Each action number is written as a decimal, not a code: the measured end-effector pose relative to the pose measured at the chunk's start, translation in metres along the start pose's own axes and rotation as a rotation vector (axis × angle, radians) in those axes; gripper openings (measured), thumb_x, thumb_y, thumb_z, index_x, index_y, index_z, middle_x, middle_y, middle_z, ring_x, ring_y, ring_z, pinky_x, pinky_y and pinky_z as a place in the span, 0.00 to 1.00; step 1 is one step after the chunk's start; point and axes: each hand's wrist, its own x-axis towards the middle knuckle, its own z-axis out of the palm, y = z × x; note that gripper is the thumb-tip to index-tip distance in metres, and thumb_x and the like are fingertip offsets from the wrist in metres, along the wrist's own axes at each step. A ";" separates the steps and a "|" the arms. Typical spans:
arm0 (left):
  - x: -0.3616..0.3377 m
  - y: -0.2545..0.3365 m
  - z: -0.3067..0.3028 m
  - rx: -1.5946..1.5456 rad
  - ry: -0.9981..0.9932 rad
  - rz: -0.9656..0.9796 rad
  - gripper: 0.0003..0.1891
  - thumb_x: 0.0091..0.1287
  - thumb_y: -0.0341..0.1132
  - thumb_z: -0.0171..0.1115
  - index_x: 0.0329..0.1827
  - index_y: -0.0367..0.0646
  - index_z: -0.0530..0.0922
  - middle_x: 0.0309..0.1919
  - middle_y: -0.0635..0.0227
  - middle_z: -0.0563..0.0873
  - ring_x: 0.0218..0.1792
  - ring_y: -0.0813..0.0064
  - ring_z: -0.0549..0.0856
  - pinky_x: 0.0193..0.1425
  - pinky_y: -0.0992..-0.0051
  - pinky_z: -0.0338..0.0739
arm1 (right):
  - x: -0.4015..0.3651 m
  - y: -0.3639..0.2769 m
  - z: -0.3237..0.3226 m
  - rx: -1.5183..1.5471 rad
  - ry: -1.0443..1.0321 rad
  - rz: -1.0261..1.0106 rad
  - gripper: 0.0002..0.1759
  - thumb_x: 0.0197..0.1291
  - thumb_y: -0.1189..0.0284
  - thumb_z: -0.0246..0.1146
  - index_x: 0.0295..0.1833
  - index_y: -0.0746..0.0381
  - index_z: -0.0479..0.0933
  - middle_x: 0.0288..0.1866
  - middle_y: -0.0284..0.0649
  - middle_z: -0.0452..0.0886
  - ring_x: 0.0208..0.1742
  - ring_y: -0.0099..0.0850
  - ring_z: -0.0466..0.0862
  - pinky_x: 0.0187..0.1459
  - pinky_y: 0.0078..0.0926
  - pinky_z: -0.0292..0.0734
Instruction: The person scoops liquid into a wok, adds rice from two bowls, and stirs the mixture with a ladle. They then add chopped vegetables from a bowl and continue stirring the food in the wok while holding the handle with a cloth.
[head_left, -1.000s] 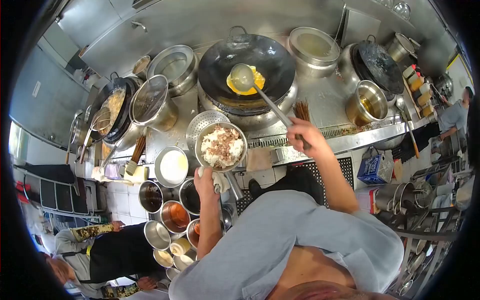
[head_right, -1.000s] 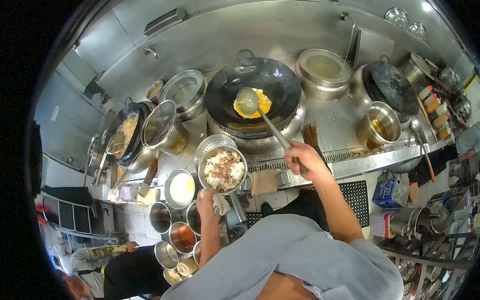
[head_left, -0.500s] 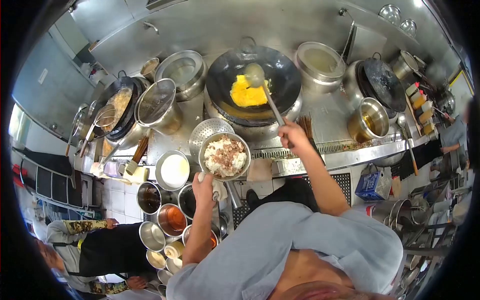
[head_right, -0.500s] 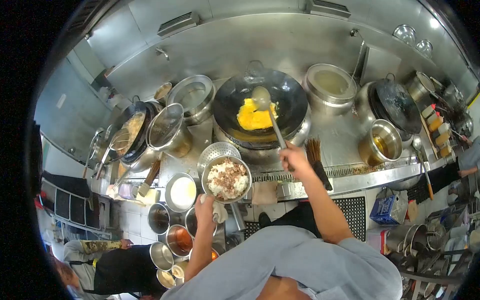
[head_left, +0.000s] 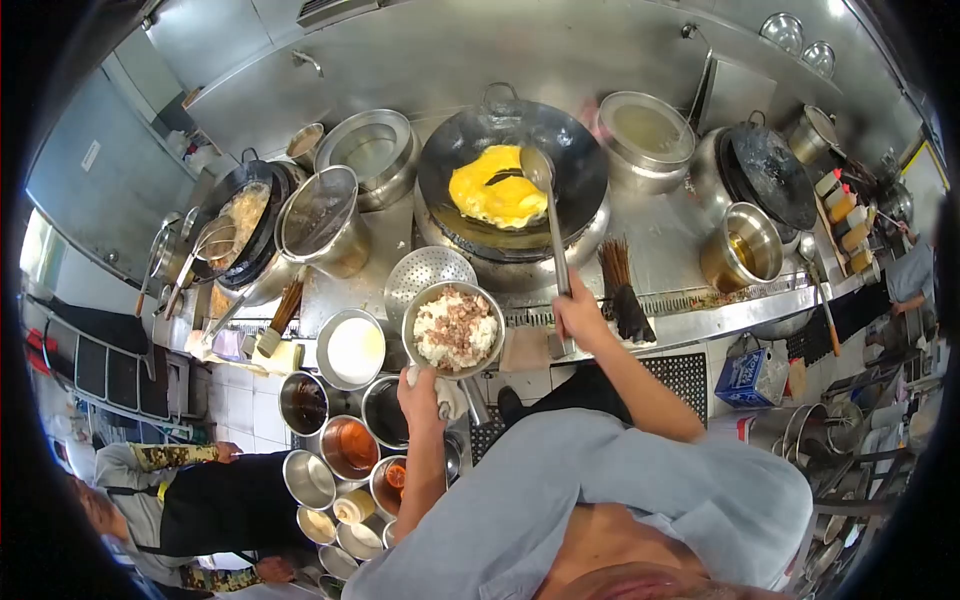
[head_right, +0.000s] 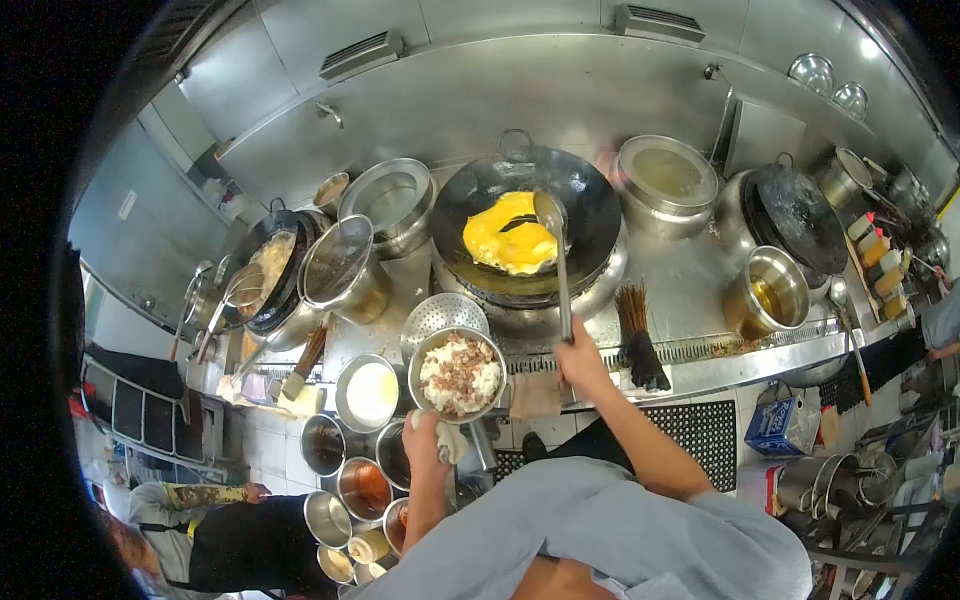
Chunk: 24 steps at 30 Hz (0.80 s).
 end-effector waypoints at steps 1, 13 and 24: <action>-0.002 0.000 0.001 -0.007 0.023 -0.011 0.12 0.58 0.29 0.59 0.45 0.35 0.75 0.33 0.66 0.80 0.30 0.77 0.79 0.34 0.75 0.75 | -0.018 -0.008 0.001 0.080 -0.034 0.041 0.34 0.55 0.78 0.53 0.71 0.58 0.59 0.19 0.35 0.69 0.10 0.24 0.67 0.12 0.23 0.62; -0.005 0.005 0.004 -0.095 0.003 0.001 0.10 0.58 0.26 0.57 0.43 0.36 0.74 0.32 0.67 0.80 0.29 0.77 0.79 0.32 0.76 0.75 | -0.012 -0.006 0.002 -0.027 -0.008 -0.009 0.34 0.57 0.78 0.52 0.72 0.59 0.57 0.19 0.35 0.70 0.11 0.24 0.68 0.12 0.24 0.62; -0.003 0.003 0.005 -0.062 -0.038 0.032 0.11 0.60 0.28 0.57 0.45 0.36 0.74 0.33 0.68 0.80 0.29 0.77 0.79 0.33 0.76 0.75 | 0.050 0.014 -0.017 -0.037 -0.013 -0.074 0.39 0.57 0.78 0.54 0.76 0.57 0.52 0.22 0.35 0.71 0.13 0.24 0.69 0.14 0.25 0.65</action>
